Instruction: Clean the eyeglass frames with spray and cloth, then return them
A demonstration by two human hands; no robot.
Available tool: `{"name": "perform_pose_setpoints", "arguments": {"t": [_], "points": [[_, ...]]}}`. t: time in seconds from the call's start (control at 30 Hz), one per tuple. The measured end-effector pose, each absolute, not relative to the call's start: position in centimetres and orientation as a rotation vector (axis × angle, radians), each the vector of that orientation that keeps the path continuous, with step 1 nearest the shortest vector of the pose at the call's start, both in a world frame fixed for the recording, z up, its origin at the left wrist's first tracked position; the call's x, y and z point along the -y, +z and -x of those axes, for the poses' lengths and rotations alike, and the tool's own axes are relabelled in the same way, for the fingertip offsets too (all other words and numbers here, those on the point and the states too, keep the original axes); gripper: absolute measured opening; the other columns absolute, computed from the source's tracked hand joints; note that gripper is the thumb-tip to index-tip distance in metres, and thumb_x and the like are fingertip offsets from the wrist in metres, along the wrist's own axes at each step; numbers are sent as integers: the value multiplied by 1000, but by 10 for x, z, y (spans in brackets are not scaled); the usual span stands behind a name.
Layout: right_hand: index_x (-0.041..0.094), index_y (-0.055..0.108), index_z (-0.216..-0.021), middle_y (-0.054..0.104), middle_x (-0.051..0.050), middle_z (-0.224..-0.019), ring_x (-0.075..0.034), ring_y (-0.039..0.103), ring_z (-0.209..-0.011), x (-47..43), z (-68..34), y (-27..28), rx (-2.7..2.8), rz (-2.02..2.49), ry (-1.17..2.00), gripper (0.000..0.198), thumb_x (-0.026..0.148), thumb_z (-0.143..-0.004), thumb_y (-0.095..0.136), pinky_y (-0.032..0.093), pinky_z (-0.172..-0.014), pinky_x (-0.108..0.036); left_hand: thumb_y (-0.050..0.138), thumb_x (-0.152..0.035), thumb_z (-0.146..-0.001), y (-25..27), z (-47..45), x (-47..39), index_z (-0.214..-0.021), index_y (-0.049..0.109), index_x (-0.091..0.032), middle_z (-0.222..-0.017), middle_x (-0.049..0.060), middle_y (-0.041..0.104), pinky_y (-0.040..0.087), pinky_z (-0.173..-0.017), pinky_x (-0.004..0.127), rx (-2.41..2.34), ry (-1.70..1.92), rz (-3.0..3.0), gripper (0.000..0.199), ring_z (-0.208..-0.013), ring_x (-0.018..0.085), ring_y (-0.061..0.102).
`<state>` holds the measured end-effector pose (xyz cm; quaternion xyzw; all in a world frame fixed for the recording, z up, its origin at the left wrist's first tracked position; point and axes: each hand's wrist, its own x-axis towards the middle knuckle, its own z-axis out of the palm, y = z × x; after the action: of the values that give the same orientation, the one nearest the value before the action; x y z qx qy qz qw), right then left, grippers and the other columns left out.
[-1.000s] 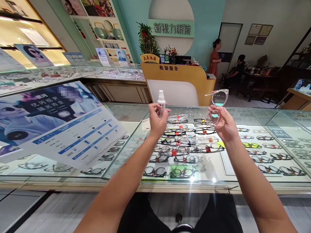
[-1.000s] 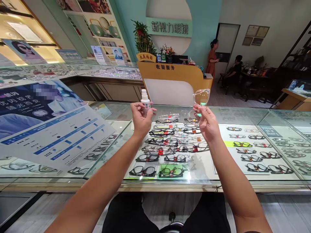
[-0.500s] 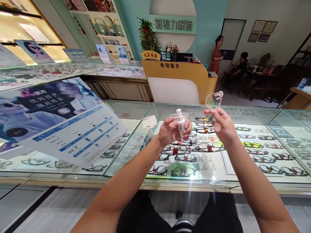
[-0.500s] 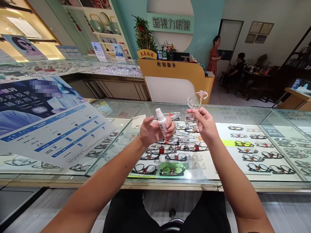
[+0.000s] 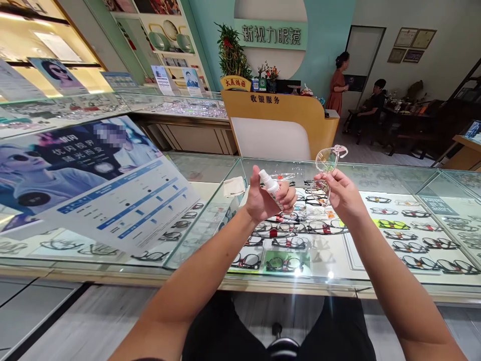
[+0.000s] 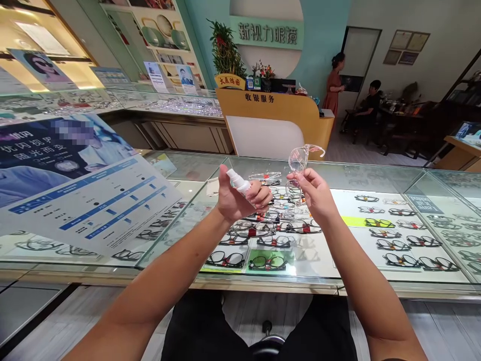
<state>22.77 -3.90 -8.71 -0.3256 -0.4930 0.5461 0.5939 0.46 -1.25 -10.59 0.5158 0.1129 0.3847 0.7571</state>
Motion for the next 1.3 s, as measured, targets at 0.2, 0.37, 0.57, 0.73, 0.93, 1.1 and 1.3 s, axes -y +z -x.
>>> {"name": "perform_pose_setpoints", "arguments": {"t": [0.2, 0.37, 0.57, 0.73, 0.93, 1.1, 1.3], "points": [[29, 71, -80, 78, 1, -97, -20, 63, -97, 43, -225, -86, 1181, 770, 1298, 48, 64, -65, 99, 47, -104, -38, 48, -105, -71, -103, -4, 13, -52, 41, -23, -59, 1, 33, 41, -52, 33, -223, 825, -1171, 85, -58, 17, 40], [29, 70, -80, 78, -1, -98, -22, 65, -99, 44, -223, -88, 1203, 795, 1298, 47, 65, -67, 97, 48, -102, -39, 53, -102, -68, -102, -10, 16, -61, 54, -23, -72, 5, 48, 51, -60, 36, -433, 981, -1235, 79, -71, 21, 49], [27, 67, -80, 79, -2, -94, -24, 67, -102, 51, -211, -98, 1332, 838, 1368, 49, 68, -72, 93, 47, -101, -42, 60, -84, -79, -109, -14, 18, -63, 55, -22, -65, 1, 50, 38, -66, 34, -926, 1447, -1625, 65, -65, 17, 45], [27, 67, -81, 79, -2, -91, -24, 69, -102, 59, -202, -102, 1441, 806, 1415, 45, 66, -78, 89, 47, -98, -41, 59, -74, -82, -113, -14, 19, -67, 48, -23, -64, -1, 46, 29, -66, 33, -1078, 1391, -1769, 55, -65, 16, 38], [27, 67, -80, 78, -2, -93, -23, 67, -100, 57, -203, -101, 1363, 806, 1388, 47, 67, -75, 91, 46, -97, -39, 56, -74, -84, -112, -12, 18, -69, 51, -23, -66, -1, 49, 30, -68, 33, -1049, 1399, -1780, 54, -67, 17, 40], [28, 69, -80, 77, 0, -93, -22, 64, -97, 52, -204, -99, 1170, 787, 1375, 49, 67, -67, 96, 47, -97, -37, 64, -67, -79, -112, -18, 25, -70, 54, -23, -71, 2, 55, 31, -71, 34, -1056, 1270, -1989, 46, -72, 21, 46], [28, 67, -79, 77, 0, -94, -22, 63, -93, 48, -203, -103, 1180, 811, 1375, 51, 69, -67, 95, 47, -92, -37, 70, -57, -78, -116, -21, 26, -69, 53, -24, -69, 2, 55, 29, -71, 34, -1029, 1238, -2044, 38, -72, 22, 45]]}}
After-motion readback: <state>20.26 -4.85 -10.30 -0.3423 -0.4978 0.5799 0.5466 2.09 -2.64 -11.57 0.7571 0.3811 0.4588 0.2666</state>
